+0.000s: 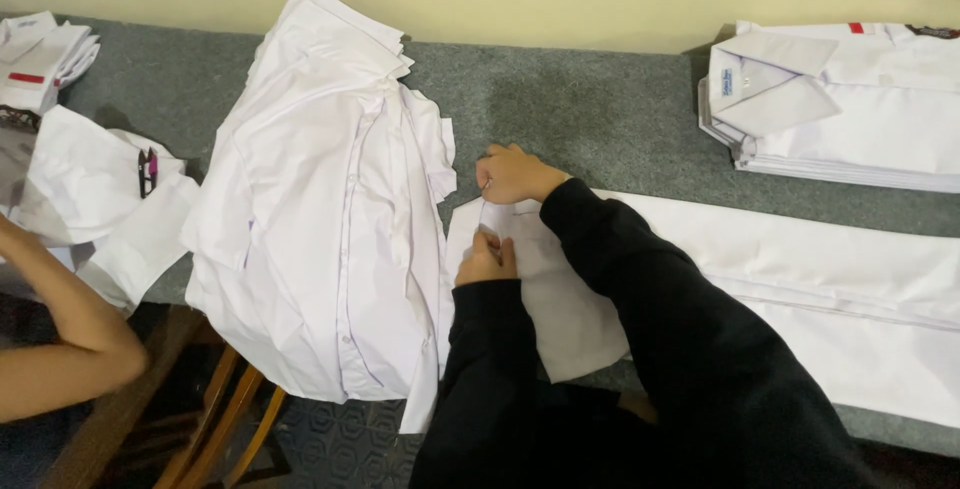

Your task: A person is neatly folding a white collared shirt on a padded work surface, smoothing out wrinkles as they go.

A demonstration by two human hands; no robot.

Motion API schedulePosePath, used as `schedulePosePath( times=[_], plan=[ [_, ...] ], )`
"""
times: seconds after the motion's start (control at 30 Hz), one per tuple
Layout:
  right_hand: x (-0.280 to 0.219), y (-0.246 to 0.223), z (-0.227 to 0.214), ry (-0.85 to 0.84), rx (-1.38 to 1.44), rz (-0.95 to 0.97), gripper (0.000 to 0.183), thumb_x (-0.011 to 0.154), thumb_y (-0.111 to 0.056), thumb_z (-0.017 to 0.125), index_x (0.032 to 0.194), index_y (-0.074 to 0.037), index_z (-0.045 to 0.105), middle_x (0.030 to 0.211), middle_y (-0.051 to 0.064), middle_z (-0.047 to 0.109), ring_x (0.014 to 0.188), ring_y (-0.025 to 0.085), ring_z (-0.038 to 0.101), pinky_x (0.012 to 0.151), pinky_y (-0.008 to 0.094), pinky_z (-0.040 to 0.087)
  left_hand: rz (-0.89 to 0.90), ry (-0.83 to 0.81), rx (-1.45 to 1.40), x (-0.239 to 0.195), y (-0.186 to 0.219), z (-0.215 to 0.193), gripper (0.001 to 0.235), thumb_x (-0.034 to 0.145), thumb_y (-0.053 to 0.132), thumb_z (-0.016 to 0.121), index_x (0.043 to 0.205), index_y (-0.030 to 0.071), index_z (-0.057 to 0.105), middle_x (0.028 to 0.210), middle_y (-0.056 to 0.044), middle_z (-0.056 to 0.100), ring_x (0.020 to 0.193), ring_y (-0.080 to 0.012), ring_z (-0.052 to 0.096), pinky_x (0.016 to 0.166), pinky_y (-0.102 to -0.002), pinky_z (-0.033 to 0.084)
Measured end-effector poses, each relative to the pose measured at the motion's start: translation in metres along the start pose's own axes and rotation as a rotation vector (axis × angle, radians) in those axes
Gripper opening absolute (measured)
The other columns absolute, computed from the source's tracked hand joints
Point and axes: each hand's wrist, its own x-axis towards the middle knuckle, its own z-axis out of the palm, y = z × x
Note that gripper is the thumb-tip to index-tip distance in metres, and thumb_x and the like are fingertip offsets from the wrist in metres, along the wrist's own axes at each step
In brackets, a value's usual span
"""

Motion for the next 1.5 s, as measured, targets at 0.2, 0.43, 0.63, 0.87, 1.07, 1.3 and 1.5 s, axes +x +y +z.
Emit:
schedulePosePath(
  times=[0.2, 0.43, 0.63, 0.87, 1.07, 1.3, 1.5],
  plan=[
    [-0.002, -0.003, 0.005, 0.072, -0.044, 0.053, 0.018, 0.077, -0.035, 0.069, 0.088, -0.021, 0.066, 0.111, 0.006, 0.054, 0.117, 0.040, 0.051, 0.087, 0.060, 0.053, -0.006, -0.020, 0.005, 0.001, 0.000, -0.003, 0.025, 0.098, 0.049, 0.057, 0.102, 0.025, 0.051, 0.082, 0.001, 0.074, 0.089, -0.0316, 0.075, 0.082, -0.045, 0.057],
    [0.019, 0.023, 0.013, 0.158, 0.080, -0.033, 0.013, 0.079, -0.029, 0.069, 0.090, -0.023, 0.075, 0.099, 0.008, 0.064, 0.102, 0.042, 0.068, 0.085, 0.052, 0.059, -0.009, -0.036, -0.020, -0.002, 0.002, -0.006, 0.023, 0.099, 0.047, 0.058, 0.103, 0.025, 0.051, 0.084, -0.002, 0.076, 0.093, -0.0334, 0.075, 0.084, -0.047, 0.057],
    [-0.005, 0.021, -0.013, 0.181, 0.373, -0.034, 0.024, 0.095, -0.024, 0.063, 0.113, -0.012, 0.073, 0.107, 0.019, 0.076, 0.110, 0.041, 0.070, 0.091, 0.049, 0.056, -0.002, -0.066, -0.038, -0.002, 0.003, -0.013, 0.022, 0.100, 0.045, 0.056, 0.104, 0.024, 0.051, 0.088, -0.004, 0.077, 0.095, -0.0336, 0.075, 0.085, -0.046, 0.057],
    [-0.014, 0.026, -0.004, 0.210, 0.338, -0.067, 0.023, 0.085, -0.021, 0.077, 0.105, -0.010, 0.076, 0.104, 0.016, 0.077, 0.105, 0.036, 0.073, 0.088, 0.046, 0.058, -0.056, -0.072, -0.022, 0.000, 0.004, -0.010, 0.022, 0.100, 0.049, 0.054, 0.103, 0.028, 0.050, 0.086, 0.000, 0.076, 0.094, -0.0298, 0.075, 0.084, -0.042, 0.057],
    [-0.005, 0.010, 0.010, 0.292, 0.066, 0.119, 0.020, 0.082, -0.037, 0.079, 0.095, -0.024, 0.071, 0.100, 0.000, 0.067, 0.105, 0.029, 0.069, 0.086, 0.046, 0.060, -0.046, -0.033, -0.060, 0.003, -0.002, -0.006, 0.021, 0.099, 0.048, 0.057, 0.100, 0.029, 0.050, 0.081, -0.002, 0.074, 0.090, -0.0313, 0.075, 0.082, -0.042, 0.057],
    [-0.073, -0.007, -0.040, 0.254, 0.372, -0.020, 0.042, 0.101, -0.045, 0.062, 0.128, -0.012, 0.058, 0.128, 0.022, 0.069, 0.127, 0.045, 0.060, 0.102, 0.059, 0.050, -0.052, -0.003, -0.636, 0.001, -0.014, -0.035, 0.033, 0.091, 0.043, 0.079, 0.110, 0.022, 0.062, 0.063, -0.005, 0.072, 0.053, -0.0163, 0.069, 0.052, -0.023, 0.056],
    [-0.244, -0.021, -0.119, 0.501, 0.483, 0.036, 0.037, 0.103, -0.021, 0.054, 0.137, -0.007, 0.053, 0.129, 0.024, 0.068, 0.126, 0.048, 0.059, 0.101, 0.063, 0.048, 0.138, 0.316, -0.893, -0.047, -0.028, -0.176, 0.017, 0.106, 0.016, 0.054, 0.124, 0.017, 0.056, 0.081, -0.008, 0.074, 0.069, -0.0131, 0.071, 0.060, -0.020, 0.056]
  ],
)
